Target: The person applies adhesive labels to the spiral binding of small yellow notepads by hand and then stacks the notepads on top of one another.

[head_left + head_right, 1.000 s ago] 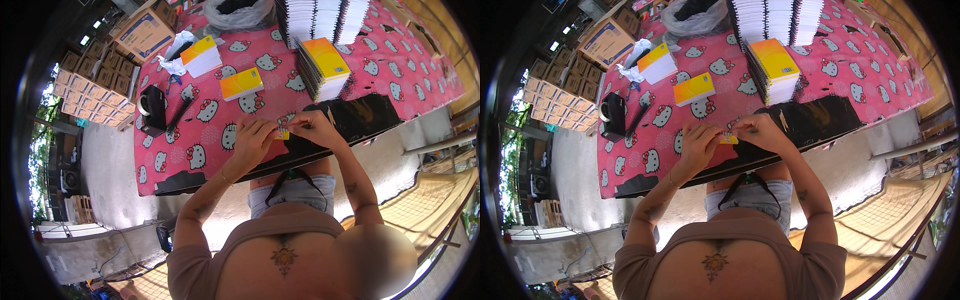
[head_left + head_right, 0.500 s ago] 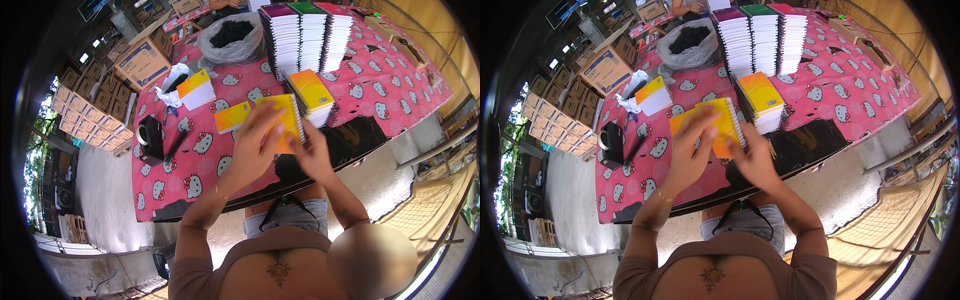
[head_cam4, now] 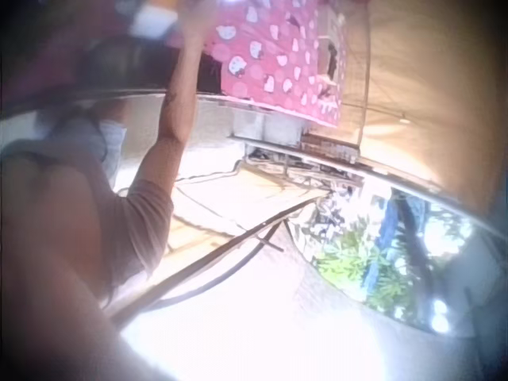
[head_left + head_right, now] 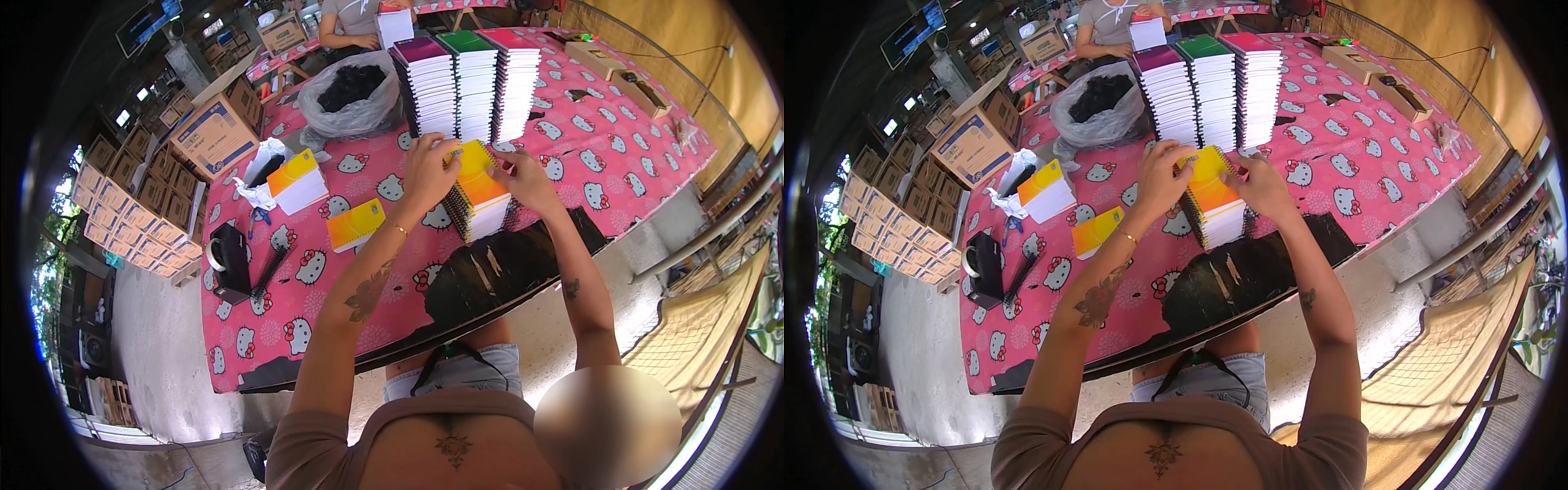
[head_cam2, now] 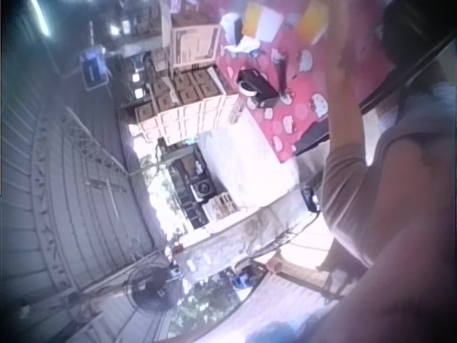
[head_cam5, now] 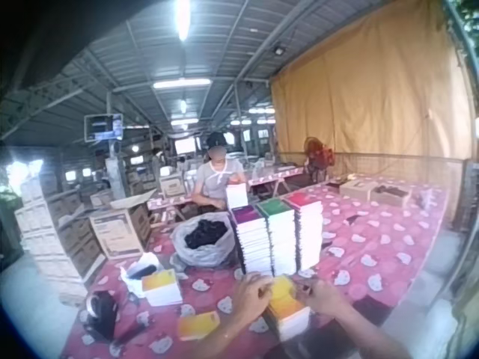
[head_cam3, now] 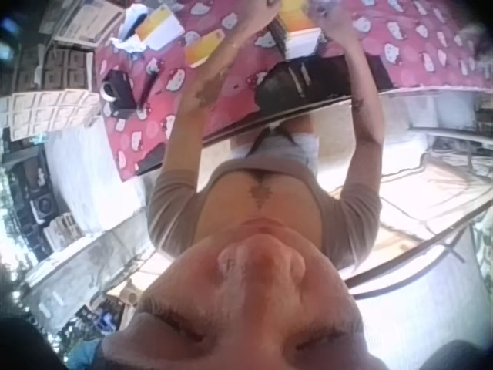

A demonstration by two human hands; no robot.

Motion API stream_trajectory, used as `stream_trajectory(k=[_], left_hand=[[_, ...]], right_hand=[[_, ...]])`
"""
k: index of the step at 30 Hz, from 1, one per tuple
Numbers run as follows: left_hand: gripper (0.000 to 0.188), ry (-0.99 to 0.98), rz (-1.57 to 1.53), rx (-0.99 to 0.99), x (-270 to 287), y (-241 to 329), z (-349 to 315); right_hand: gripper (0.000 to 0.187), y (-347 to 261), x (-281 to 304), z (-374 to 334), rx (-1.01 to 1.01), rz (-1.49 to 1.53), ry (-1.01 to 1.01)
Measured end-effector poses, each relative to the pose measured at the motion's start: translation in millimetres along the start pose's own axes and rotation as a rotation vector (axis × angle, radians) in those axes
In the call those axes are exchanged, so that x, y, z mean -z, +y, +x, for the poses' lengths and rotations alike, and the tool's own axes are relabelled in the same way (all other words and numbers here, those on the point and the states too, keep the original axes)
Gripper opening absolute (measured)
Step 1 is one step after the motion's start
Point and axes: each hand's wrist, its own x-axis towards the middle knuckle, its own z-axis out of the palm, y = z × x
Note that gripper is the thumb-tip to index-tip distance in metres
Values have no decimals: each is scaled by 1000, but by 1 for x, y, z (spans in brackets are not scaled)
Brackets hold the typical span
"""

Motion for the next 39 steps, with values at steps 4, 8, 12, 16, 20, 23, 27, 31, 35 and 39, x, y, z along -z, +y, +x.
stream_trajectory(k=[4, 8, 12, 16, 20, 23, 27, 31, 35, 39], left_hand=[[22, -31, -199, 128, 6, -14, 2], [34, -279, -33, 188, 7, -1, 21], [47, -594, 123, 286, 1, 3, 38], [47, -544, 163, 319, -12, -6, 29], [39, -210, 94, 12, -2, -25, 11], [20, -138, -73, 65, 51, -28, -9], [22, -463, 139, 180, 136, -61, -104], [25, -365, 266, 63, 141, -73, -168], [30, -398, 280, 132, 155, -74, -167], [26, -334, 220, 94, 159, -19, -156]], right_hand=[[32, -37, -9, -19, 234, -132, 404], [23, -65, -30, -36, 484, -53, 612], [11, -50, -57, -26, 555, -175, 624], [13, -42, -69, -24, 514, -227, 565], [12, -49, -72, -24, 479, -151, 532], [11, -48, -56, -26, 396, -128, 417], [9, -83, -44, -45, 472, -34, 423], [19, -99, -77, -80, 541, 271, 340], [22, -98, -113, -108, 455, 382, 177], [24, -109, -122, -115, 182, 702, 228]])
